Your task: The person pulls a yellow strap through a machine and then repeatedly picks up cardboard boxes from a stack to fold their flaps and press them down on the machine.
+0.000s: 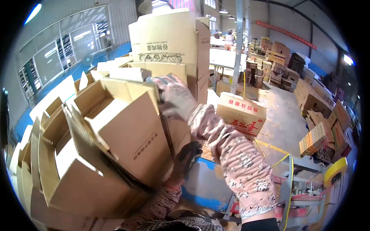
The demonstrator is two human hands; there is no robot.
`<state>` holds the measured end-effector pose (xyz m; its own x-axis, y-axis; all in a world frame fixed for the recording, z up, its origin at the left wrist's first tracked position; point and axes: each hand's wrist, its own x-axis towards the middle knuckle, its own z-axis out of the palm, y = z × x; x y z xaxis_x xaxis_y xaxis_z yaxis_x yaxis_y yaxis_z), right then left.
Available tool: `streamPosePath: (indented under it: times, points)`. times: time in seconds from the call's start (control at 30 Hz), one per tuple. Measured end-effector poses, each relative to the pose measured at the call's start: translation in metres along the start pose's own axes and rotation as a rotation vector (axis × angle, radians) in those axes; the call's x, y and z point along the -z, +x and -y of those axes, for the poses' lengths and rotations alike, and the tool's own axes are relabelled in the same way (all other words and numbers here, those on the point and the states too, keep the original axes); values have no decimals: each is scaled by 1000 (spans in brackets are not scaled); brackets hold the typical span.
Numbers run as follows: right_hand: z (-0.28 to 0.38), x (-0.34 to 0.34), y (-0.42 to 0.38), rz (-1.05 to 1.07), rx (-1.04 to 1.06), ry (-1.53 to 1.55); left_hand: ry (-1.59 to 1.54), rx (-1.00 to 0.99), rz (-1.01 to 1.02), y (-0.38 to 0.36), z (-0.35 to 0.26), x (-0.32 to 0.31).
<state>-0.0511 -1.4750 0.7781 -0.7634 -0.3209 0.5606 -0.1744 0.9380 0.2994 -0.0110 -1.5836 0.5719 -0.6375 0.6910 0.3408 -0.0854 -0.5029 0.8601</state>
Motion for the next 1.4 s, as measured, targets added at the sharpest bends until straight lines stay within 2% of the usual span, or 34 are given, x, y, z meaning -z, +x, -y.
streamPosePath:
  times: [0.03, 0.1, 0.13, 0.17, 0.2, 0.23, 0.3, 0.33, 0.43, 0.47, 0.5, 0.6, 0.7, 0.73, 0.83, 0.9, 0.97, 1.0, 1.03, 1.1, 1.13, 1.17, 1.2, 1.23, 1.3, 1.37, 1.4]
  points:
    - [11, -9, 6, -171, -185, 310, 0, 5, 22, 9, 1, 0]
    - [22, -11, 8, -225, -241, 366, 249, 17, -160, 18, 7, -1]
    - [27, -2, 7, -242, -247, 386, 611, -287, -90, 30, 53, 23]
    - [30, 5, 4, -260, -249, 408, 827, -441, -109, 25, 29, 11]
    - [23, -6, 2, -271, -118, 278, 1104, -591, -202, 31, 31, 15]
    - [21, -15, -3, -271, -129, 279, 1384, -744, -296, 38, 39, 24]
    - [18, -31, -10, -463, -131, 217, 1311, -698, -268, 44, 59, 38]
    - [18, -36, -8, -421, -47, 250, 1235, -651, -246, 43, 60, 38]
    - [25, -28, -12, -427, -149, 342, 1259, -660, -200, 39, 70, 42]
    - [28, -26, -22, -593, -153, 307, 1281, -671, -190, 40, 74, 45]
    - [32, -12, -31, -751, -149, 262, 1294, -680, -180, 40, 77, 47]
    - [14, 52, -92, -804, -98, 195, 1335, -704, -170, 36, 85, 56]
    - [23, 114, -203, -818, -379, 212, 1385, -740, -175, 35, 93, 63]
    - [31, 128, -240, -882, -531, 250, 1405, -762, -182, 37, 93, 66]
    - [53, 146, -325, -1249, -978, 527, 1478, -841, -206, 42, 95, 72]
    - [63, 132, -346, -1348, -1174, 680, 1480, -850, -209, 51, 88, 74]
    - [31, 121, -356, -512, -707, 176, 1109, -400, 3, 55, 69, 80]
    - [11, 105, -352, -464, -508, 203, 914, -173, 95, 49, 63, 78]
    - [-1, 85, -350, -418, -308, 229, 913, -161, 95, 42, 62, 70]
    - [1, 17, -380, -390, -787, 867, -38, 87, 30, 28, 60, 46]
    - [-1, 2, -393, -399, -786, 863, -44, 130, -65, 11, 55, 33]
    - [1, -7, -411, -158, -639, 614, -41, 132, -51, -3, 61, 29]
    - [6, -13, -429, 85, -494, 365, 50, 49, -12, -19, 70, 29]
    - [13, -19, -446, 91, -512, 363, 136, -31, 24, -38, 79, 37]
    - [31, -25, -469, 490, -433, 457, 271, 216, -4, -79, 121, 80]
    - [52, -15, -461, 515, -406, 481, 575, 501, 17, -111, 125, 97]
    - [54, -8, -451, 526, -362, 503, 565, 505, 24, -128, 131, 108]
